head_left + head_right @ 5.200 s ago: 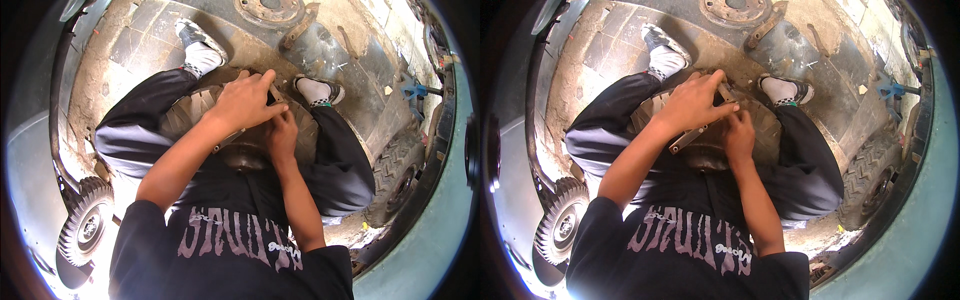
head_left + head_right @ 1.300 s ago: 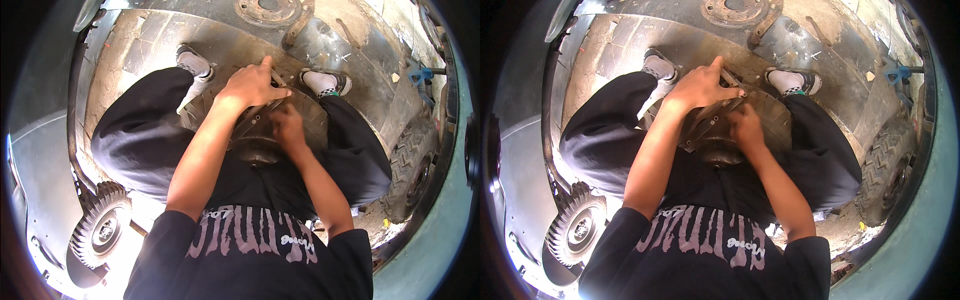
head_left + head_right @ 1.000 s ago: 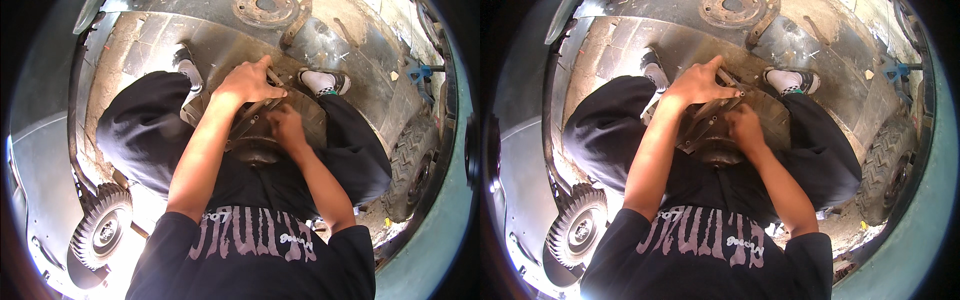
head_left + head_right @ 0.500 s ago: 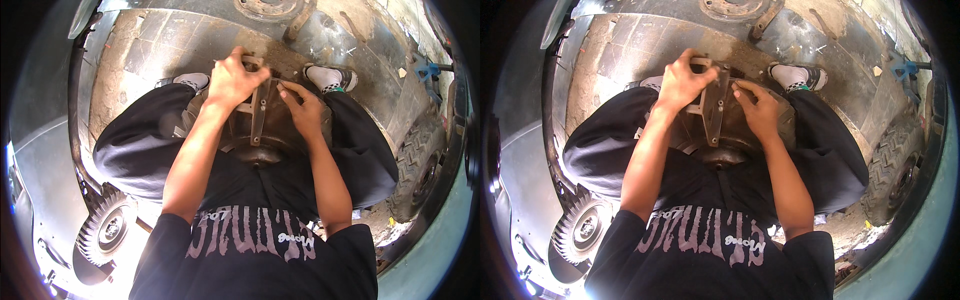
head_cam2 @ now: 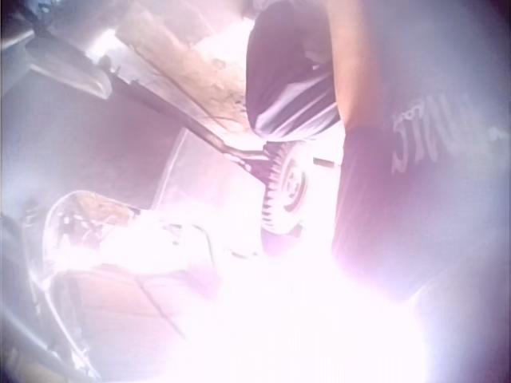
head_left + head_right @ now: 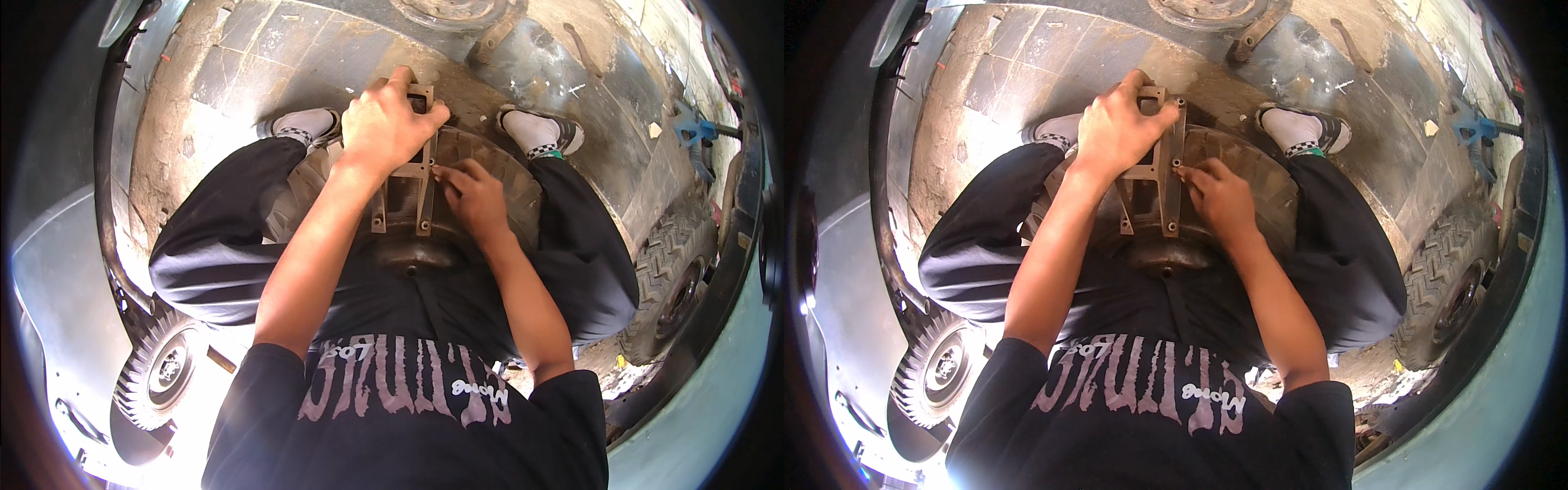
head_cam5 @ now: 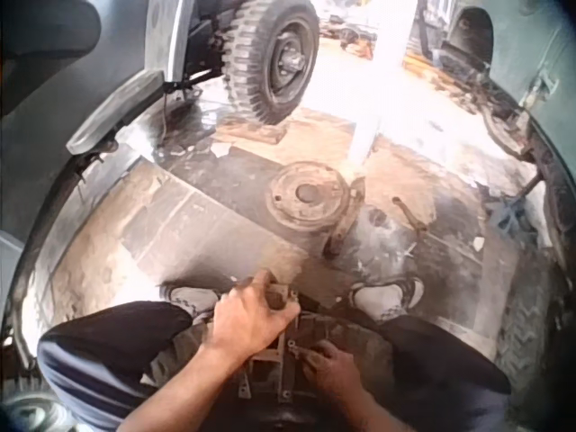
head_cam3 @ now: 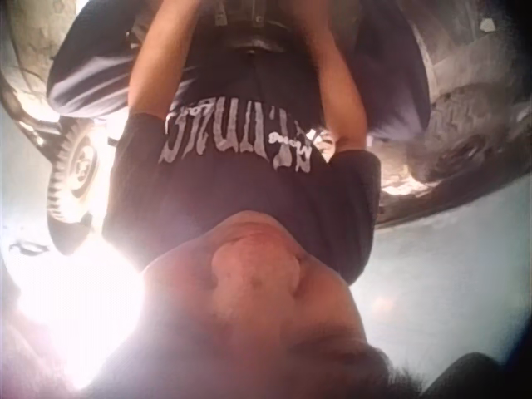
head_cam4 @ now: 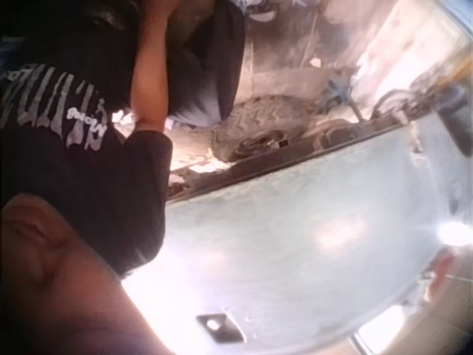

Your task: The person sits on the floor and assembles a rectangular metal frame by inserting small cylindrical pins into its holes. They repeatedly adjust the frame and insert pins one at a time.

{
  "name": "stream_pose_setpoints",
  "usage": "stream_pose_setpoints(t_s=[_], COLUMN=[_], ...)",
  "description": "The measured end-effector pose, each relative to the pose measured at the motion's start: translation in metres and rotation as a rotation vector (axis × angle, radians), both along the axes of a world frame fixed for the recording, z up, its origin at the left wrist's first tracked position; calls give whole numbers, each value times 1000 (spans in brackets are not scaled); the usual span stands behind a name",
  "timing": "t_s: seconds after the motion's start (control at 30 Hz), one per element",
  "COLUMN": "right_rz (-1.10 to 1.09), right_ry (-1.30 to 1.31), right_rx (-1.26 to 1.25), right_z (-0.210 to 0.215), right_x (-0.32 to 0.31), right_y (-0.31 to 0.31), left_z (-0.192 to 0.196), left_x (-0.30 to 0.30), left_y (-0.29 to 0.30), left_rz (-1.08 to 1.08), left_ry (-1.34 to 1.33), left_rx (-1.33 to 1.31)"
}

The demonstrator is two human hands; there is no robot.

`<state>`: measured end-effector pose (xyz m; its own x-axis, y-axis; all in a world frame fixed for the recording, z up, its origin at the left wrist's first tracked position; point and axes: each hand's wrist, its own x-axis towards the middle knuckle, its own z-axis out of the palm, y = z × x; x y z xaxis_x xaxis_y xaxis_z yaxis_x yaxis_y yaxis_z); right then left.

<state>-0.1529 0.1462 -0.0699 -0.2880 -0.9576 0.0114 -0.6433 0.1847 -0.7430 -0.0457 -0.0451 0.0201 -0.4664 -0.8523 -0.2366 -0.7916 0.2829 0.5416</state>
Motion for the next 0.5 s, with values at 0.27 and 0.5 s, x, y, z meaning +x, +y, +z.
stream_pose_setpoints(t_s=[0.27, 0.5], right_rz=[135, 78], right_ry=[165, 118], right_rx=[113, 90], right_z=[12, 14], right_x=[7, 18], right_y=[0, 8], left_z=[-3, -5], left_x=[0, -4], left_y=[-4, -4], left_rz=[-20, -11], left_ry=[-13, -22], left_rx=[-17, -14])
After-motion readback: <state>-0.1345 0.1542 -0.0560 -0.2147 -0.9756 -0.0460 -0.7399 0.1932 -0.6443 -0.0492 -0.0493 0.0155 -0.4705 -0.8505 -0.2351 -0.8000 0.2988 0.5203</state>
